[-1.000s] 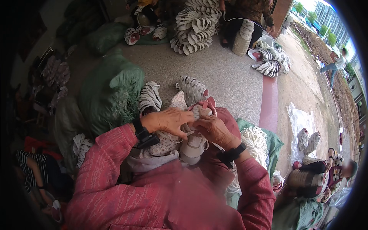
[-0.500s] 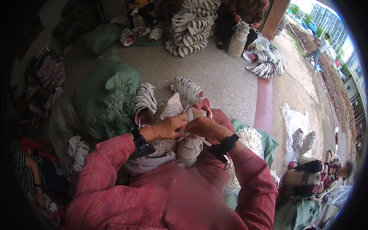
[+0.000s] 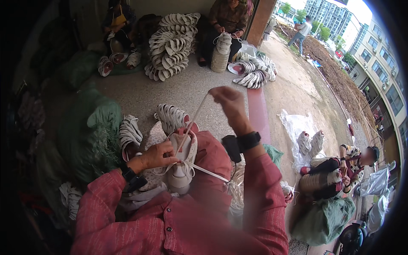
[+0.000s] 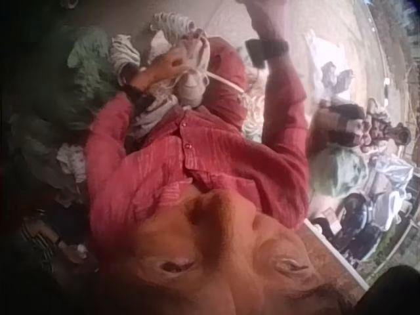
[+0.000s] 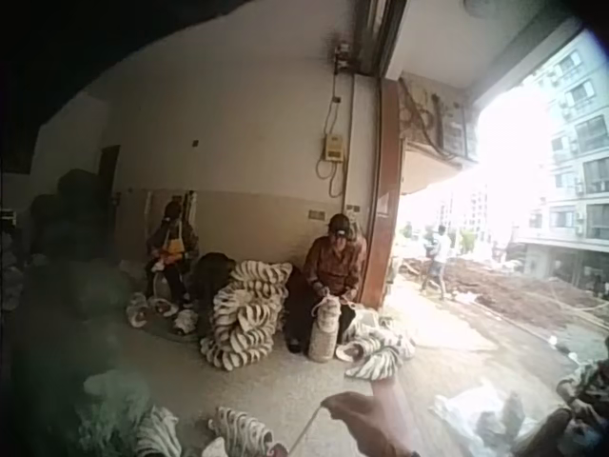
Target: The person sits on the floor and threads a white shoelace through the eyelets of a white sneaker. They pull the lace tight, adjust the tongue, and tie a knot. After finishing one shoe, they pick up another shoe from a pile and begin the lacing process again.
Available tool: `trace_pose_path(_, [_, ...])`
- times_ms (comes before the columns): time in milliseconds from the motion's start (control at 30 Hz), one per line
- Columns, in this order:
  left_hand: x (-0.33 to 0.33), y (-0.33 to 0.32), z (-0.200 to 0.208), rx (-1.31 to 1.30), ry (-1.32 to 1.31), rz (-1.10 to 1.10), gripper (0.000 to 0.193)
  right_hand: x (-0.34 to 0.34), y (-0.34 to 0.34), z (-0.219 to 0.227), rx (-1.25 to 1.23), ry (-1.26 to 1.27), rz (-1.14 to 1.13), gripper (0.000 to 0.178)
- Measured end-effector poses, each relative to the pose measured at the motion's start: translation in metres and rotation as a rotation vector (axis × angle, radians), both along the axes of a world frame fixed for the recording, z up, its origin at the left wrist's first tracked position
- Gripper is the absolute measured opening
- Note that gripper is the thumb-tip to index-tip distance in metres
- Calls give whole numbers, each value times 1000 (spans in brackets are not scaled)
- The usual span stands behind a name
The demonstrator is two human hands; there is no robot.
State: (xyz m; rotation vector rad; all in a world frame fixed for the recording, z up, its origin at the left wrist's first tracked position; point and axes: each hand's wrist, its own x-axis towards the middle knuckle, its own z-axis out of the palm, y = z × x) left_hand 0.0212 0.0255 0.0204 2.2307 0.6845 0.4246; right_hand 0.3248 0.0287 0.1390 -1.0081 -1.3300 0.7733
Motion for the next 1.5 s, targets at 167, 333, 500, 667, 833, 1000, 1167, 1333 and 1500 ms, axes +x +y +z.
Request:
trace_pose_path(167, [14,-7,-1,123,-8,131,21,-14,-31,-36,-237,-117,96,27])
trace_pose_path(333, [9,-12,12,-80,-282,112,27,-42,-100,-114,36,-1149,88,24])
trace_pose_path(500, [-11,-21,43,-724,-613,145,34,-28,-147,-114,-228,-700,306,30])
trace_pose_path(667, [-37,-33,49,-902,-777,194,30,-1,-174,-103,-415,385,119,31])
trace_pose_path(833, [-56,-41,31,-1045,-862,223,28,33,-186,-124,-227,1297,-80,33])
trace_pose_path(1000, [-69,-32,34,-1008,-980,302,27,70,-201,-151,-87,1475,-135,29])
trace_pose_path(1167, [-75,-33,41,-968,-1099,266,28,122,-219,-174,14,1580,-322,8])
trace_pose_path(1333, [-72,-41,44,-921,-1116,333,26,165,-238,-207,-31,1557,-522,17])
trace_pose_path(1500, [-59,-38,69,-789,-1171,391,25,144,-213,-174,-36,1300,-497,20])
